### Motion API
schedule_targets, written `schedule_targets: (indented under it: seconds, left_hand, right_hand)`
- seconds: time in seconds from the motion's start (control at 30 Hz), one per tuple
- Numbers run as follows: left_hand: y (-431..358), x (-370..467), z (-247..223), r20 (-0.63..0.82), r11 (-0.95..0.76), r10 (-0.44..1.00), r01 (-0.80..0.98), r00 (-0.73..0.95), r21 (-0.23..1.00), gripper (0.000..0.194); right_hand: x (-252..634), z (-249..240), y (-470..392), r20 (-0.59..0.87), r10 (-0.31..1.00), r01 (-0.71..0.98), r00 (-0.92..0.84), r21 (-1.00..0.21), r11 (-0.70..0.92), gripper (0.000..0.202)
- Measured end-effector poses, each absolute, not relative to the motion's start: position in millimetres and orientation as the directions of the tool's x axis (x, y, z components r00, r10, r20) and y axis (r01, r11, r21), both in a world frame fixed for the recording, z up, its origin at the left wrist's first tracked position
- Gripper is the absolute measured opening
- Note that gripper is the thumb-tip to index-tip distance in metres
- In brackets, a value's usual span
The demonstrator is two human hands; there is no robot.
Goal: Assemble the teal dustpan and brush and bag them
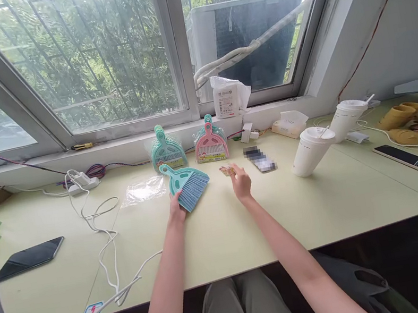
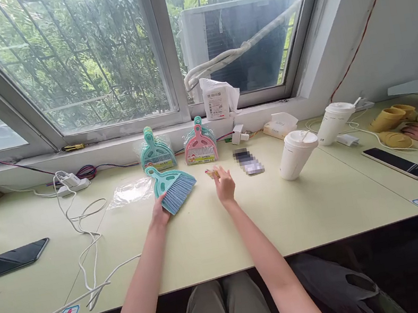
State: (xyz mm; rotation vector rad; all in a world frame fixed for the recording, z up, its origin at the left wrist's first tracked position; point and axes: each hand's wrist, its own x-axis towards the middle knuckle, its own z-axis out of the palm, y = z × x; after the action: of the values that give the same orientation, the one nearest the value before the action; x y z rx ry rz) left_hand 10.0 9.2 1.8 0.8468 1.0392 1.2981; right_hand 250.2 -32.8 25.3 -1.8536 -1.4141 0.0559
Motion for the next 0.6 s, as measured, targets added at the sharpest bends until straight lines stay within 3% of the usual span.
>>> schedule_targets:
  seconds: [0.1, 0.2, 0.27, 0.37, 0.43, 0.6]
  left_hand:
    - [9, 17, -2, -0.151, 0.140, 0.989, -0.337, -0.005, 0.931, 0.050]
    - [3, 26, -1, -0.126, 0.148, 0.989, -0.395, 0.082, 0.906, 0.052]
    - [-3, 32, 2, -0.088, 0.158, 0.980, -0.423, 0.181, 0.892, 0.053]
    - [-11, 39, 5, -0.014, 0.144, 0.958, -0.436, 0.288, 0.888, 0.059]
    - [-12, 41, 5, 0.012, 0.125, 0.955, -0.440, 0.297, 0.889, 0.066]
    - [-7, 39, 1, 0.022, 0.116, 0.942, -0.384, 0.336, 0.916, 0.072]
  right_hand:
    - [239, 42, -48, 0.569, 0.721, 0.847, 0.396, -0.530, -0.047, 0.055]
    - [212, 42, -55, 0.581, 0.772, 0.913, 0.257, -0.409, 0.004, 0.054]
    - [194, 32, -51, 0.508, 0.854, 0.936, 0.108, -0.341, 0.085, 0.054]
    - [179, 12, -39, 0.310, 0.951, 0.926, -0.015, -0.355, 0.131, 0.059]
    - [177, 2, -32, 0.225, 0.974, 0.914, -0.020, -0.392, 0.109, 0.062]
    - [181, -3, -30, 0.186, 0.982, 0.900, 0.035, -0.432, 0.050, 0.068]
